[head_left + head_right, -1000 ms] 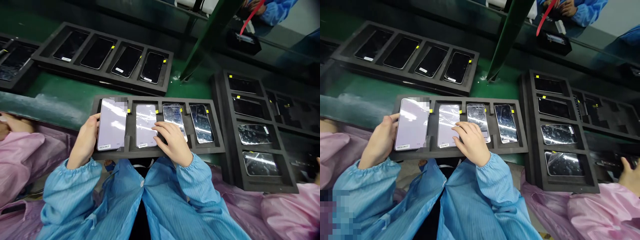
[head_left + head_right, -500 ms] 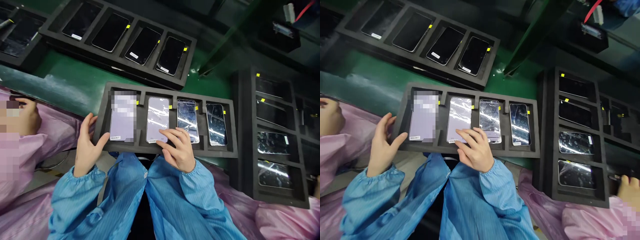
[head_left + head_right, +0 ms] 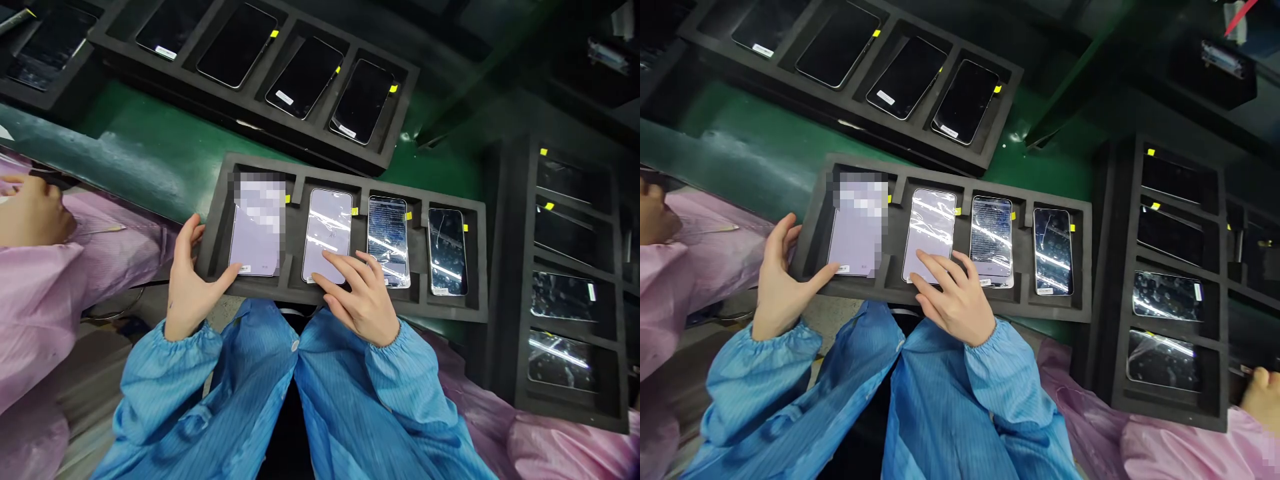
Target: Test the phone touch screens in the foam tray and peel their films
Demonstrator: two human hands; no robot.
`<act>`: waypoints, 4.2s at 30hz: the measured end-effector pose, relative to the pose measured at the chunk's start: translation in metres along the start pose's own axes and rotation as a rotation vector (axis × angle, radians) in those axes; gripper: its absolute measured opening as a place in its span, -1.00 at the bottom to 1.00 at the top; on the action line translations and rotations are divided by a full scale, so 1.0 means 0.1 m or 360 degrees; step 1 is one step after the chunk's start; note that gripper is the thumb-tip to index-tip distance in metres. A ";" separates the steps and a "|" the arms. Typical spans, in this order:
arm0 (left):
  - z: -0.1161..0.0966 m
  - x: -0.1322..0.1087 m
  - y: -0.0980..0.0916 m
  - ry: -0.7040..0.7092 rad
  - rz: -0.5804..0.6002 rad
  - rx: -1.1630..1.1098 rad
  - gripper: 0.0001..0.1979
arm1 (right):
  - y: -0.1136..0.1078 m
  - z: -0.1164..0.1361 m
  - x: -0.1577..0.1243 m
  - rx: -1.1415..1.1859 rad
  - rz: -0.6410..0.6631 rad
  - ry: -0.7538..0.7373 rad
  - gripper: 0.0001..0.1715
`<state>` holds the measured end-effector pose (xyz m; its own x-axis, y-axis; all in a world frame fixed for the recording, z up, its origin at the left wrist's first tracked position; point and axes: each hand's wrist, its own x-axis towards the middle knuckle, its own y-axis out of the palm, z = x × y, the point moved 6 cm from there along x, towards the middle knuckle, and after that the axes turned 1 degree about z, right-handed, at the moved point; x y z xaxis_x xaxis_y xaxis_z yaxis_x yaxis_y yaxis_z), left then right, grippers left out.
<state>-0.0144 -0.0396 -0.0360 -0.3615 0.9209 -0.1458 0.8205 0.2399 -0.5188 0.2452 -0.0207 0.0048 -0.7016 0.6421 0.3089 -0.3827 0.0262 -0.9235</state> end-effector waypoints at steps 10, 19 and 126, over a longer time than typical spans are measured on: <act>0.18 0.12 -0.04 0.0091 -0.0108 0.0048 -0.01 | 0.03 0.00 0.00 -0.0016 0.0062 0.0039 -0.69; 0.18 0.14 -0.05 0.0077 -0.0078 -0.0005 0.00 | 0.01 -0.02 -0.01 0.0007 0.0008 0.0039 -0.58; 0.65 0.24 -0.51 -0.0514 -0.0552 -0.0661 -0.14 | -0.48 -0.86 -1.73 0.0136 -0.0529 0.1874 -0.40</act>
<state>-0.0939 -0.0501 -0.0678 -0.6999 0.6442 -0.3085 0.7114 0.6673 -0.2205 0.4368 -0.0673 -0.0241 0.3920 0.9154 0.0916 -0.5088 0.2987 -0.8074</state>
